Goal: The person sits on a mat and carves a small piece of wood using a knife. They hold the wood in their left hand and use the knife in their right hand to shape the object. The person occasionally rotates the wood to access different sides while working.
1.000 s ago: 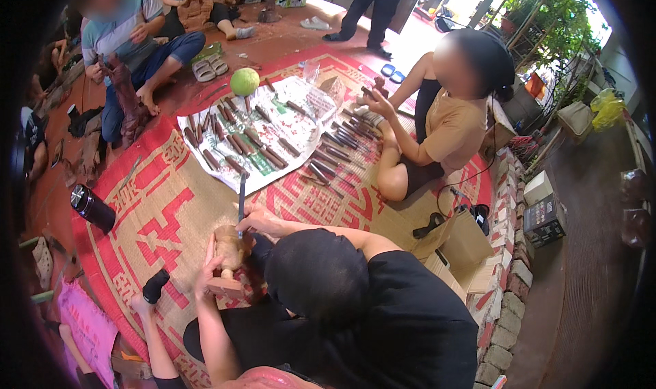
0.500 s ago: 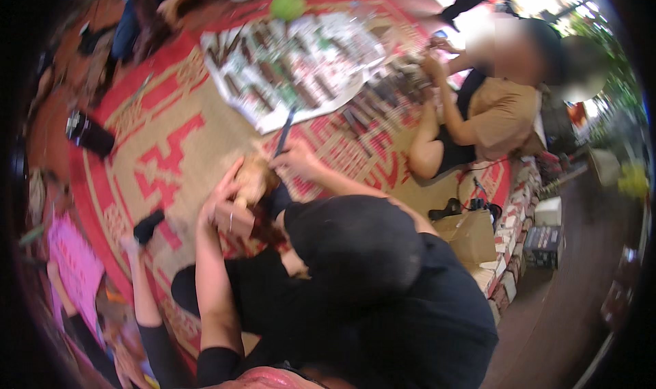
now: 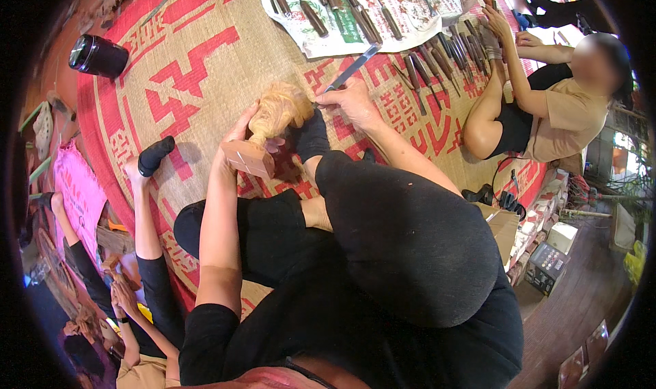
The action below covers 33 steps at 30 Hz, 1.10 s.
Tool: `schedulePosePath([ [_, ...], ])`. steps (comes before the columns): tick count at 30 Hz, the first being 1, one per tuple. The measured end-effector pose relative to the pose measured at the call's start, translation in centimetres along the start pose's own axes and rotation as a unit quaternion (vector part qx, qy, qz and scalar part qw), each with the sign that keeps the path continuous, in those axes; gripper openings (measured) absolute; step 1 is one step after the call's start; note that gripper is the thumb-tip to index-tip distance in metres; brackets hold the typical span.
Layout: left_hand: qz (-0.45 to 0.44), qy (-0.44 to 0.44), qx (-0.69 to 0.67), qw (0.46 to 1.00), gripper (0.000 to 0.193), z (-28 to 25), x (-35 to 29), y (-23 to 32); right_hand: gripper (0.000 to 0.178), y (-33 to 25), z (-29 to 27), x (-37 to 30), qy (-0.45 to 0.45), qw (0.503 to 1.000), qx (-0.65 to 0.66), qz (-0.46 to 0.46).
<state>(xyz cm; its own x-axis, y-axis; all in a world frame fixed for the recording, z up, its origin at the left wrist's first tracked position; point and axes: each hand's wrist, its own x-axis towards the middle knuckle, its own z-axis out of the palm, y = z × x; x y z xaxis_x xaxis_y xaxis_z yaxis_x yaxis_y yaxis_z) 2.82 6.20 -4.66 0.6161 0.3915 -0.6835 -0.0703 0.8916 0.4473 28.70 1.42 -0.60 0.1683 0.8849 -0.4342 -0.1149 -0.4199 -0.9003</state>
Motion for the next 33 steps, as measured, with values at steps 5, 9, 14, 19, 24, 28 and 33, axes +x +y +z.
schedulePosePath([
  [5, 0.012, -0.053, -0.064, 0.996, 0.078, -0.4, -0.2, -0.4, 0.012, 0.0, 0.9, -0.2, 0.0, 0.999, -0.005, 0.035],
  [9, 0.078, -0.072, 0.013, 0.994, 0.095, 1.2, -1.6, -0.7, 0.017, -0.8, 1.3, -0.4, -0.001, 1.0, -0.02, 0.011],
  [14, 0.15, -0.08, 0.05, 0.984, 0.105, 1.8, -1.1, -1.5, 0.025, -1.2, 1.6, -0.6, -0.039, 0.999, 0.007, 0.004],
  [19, 0.173, -0.071, 0.075, 0.98, 0.101, 2.2, -1.5, -1.6, 0.028, 0.2, 2.9, -0.7, -0.052, 0.998, 0.023, -0.002],
  [24, 0.137, -0.086, 0.029, 0.986, 0.107, 1.9, -1.8, -1.5, 0.018, -0.1, 2.9, -0.6, -0.037, 0.999, 0.007, 0.005],
  [28, 0.082, -0.076, 0.02, 0.994, 0.103, 2.3, -2.4, -0.9, 0.018, -0.9, 2.1, 0.4, -0.034, 0.999, 0.017, 0.021],
  [33, 0.158, -0.081, 0.041, 0.983, 0.105, 1.9, -1.8, -1.5, 0.023, -0.8, 3.4, -0.3, -0.049, 0.998, -0.045, -0.003],
])
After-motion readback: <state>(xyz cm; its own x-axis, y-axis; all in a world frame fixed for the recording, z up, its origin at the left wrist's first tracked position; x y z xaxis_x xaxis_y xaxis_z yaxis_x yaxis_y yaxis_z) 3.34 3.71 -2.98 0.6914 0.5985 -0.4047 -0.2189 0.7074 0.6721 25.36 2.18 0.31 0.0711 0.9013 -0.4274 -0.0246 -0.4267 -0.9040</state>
